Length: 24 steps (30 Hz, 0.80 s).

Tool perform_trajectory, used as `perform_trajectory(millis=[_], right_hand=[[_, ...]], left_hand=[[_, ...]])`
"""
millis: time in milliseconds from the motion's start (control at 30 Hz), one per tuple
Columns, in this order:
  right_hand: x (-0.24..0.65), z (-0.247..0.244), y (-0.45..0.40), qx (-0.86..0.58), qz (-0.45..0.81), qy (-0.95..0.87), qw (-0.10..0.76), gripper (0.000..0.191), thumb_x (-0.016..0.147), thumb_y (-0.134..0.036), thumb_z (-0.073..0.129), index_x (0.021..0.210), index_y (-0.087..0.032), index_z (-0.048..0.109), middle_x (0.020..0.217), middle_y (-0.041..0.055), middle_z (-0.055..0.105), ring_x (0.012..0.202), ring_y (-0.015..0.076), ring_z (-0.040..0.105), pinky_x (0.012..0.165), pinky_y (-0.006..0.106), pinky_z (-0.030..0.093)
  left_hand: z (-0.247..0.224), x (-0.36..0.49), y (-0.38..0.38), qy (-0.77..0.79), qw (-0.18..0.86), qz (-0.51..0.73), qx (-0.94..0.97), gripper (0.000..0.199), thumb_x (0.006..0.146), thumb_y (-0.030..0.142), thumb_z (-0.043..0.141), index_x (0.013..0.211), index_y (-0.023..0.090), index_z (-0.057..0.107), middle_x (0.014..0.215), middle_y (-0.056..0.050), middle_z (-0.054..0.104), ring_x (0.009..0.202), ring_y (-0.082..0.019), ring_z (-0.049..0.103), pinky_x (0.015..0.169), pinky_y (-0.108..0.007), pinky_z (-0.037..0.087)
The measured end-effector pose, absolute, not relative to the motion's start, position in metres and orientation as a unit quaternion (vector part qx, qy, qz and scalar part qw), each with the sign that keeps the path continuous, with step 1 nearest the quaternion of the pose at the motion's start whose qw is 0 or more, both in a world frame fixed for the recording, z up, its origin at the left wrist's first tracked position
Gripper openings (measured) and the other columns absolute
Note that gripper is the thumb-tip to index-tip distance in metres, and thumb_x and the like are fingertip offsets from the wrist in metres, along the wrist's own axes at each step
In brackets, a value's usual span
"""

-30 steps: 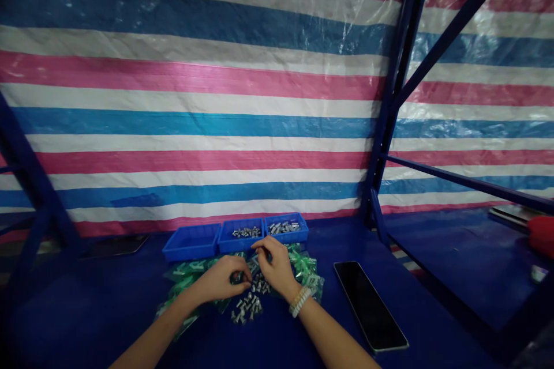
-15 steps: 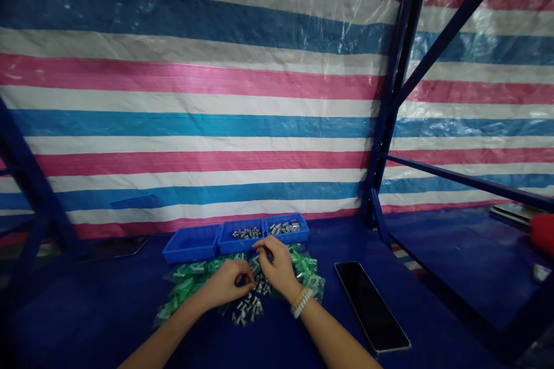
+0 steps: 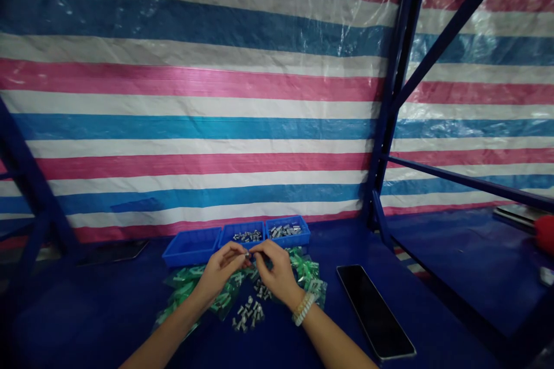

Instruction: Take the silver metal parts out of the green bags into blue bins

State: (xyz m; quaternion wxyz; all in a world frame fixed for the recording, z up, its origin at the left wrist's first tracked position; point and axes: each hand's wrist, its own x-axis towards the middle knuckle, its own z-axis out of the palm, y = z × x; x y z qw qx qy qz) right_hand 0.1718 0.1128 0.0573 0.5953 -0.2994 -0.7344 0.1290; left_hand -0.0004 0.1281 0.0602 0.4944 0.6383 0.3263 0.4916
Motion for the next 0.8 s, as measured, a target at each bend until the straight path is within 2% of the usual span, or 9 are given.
perform_trajectory(millis=[200, 367, 533, 600, 733, 800], right_hand=[[0.1709, 0.0558, 0.1109, -0.248, 0.135, -0.765, 0.579, 0.021, 0.089, -0.013, 0.055, 0.107, -0.021, 0.063, 0.093, 0.0065, 0.066, 0.082, 0.0181, 0.062, 0.075, 0.031, 0.051], [0.1718, 0.0558, 0.1114, -0.241, 0.136, -0.774, 0.569, 0.016, 0.090, -0.013, 0.054, 0.098, -0.022, 0.065, 0.087, 0.0051, 0.066, 0.081, 0.0182, 0.061, 0.075, 0.032, 0.050], [0.1729, 0.0609, 0.1099, -0.238, 0.134, -0.778, 0.566, 0.015, 0.090, -0.012, 0.054, 0.094, -0.021, 0.065, 0.084, 0.0045, 0.065, 0.080, 0.0175, 0.060, 0.073, 0.031, 0.049], [0.1734, 0.0630, 0.1090, -0.239, 0.135, -0.777, 0.567, 0.014, 0.090, -0.011, 0.054, 0.092, -0.020, 0.064, 0.085, 0.0048, 0.064, 0.081, 0.0179, 0.060, 0.074, 0.031, 0.049], [0.1733, 0.0650, 0.1080, -0.269, 0.143, -0.759, 0.575, 0.006, 0.088, -0.015, 0.058, 0.087, -0.019, 0.062, 0.081, 0.0038, 0.062, 0.078, 0.0177, 0.058, 0.071, 0.030, 0.047], [0.1725, 0.0645, 0.1081, -0.289, 0.153, -0.749, 0.577, 0.006, 0.088, -0.018, 0.058, 0.083, -0.019, 0.061, 0.079, 0.0029, 0.061, 0.075, 0.0169, 0.057, 0.069, 0.029, 0.046]], left_hand=[[0.0633, -0.0008, 0.1250, 0.337, 0.479, 0.507, 0.632, 0.024, 0.074, 0.033, 0.073, 0.088, 0.017, 0.063, 0.080, -0.001, 0.066, 0.078, -0.016, 0.063, 0.075, -0.027, 0.048], [0.0645, -0.0017, 0.1241, 0.350, 0.482, 0.491, 0.636, 0.023, 0.071, 0.033, 0.075, 0.079, 0.016, 0.063, 0.073, 0.000, 0.063, 0.071, -0.015, 0.060, 0.068, -0.025, 0.046], [0.0627, -0.0036, 0.1253, 0.350, 0.496, 0.480, 0.633, 0.023, 0.069, 0.032, 0.076, 0.079, 0.016, 0.064, 0.072, 0.000, 0.063, 0.070, -0.014, 0.059, 0.069, -0.026, 0.046], [0.0618, -0.0034, 0.1253, 0.339, 0.505, 0.480, 0.632, 0.025, 0.068, 0.032, 0.078, 0.083, 0.016, 0.064, 0.075, 0.000, 0.063, 0.071, -0.014, 0.059, 0.070, -0.026, 0.046], [0.0591, 0.0006, 0.1236, 0.300, 0.509, 0.512, 0.623, 0.045, 0.062, 0.027, 0.083, 0.098, 0.019, 0.058, 0.080, 0.001, 0.061, 0.075, -0.014, 0.060, 0.070, -0.025, 0.048], [0.0574, 0.0039, 0.1221, 0.303, 0.489, 0.526, 0.626, 0.040, 0.063, 0.027, 0.082, 0.093, 0.019, 0.057, 0.079, 0.001, 0.060, 0.074, -0.014, 0.060, 0.069, -0.025, 0.049]])
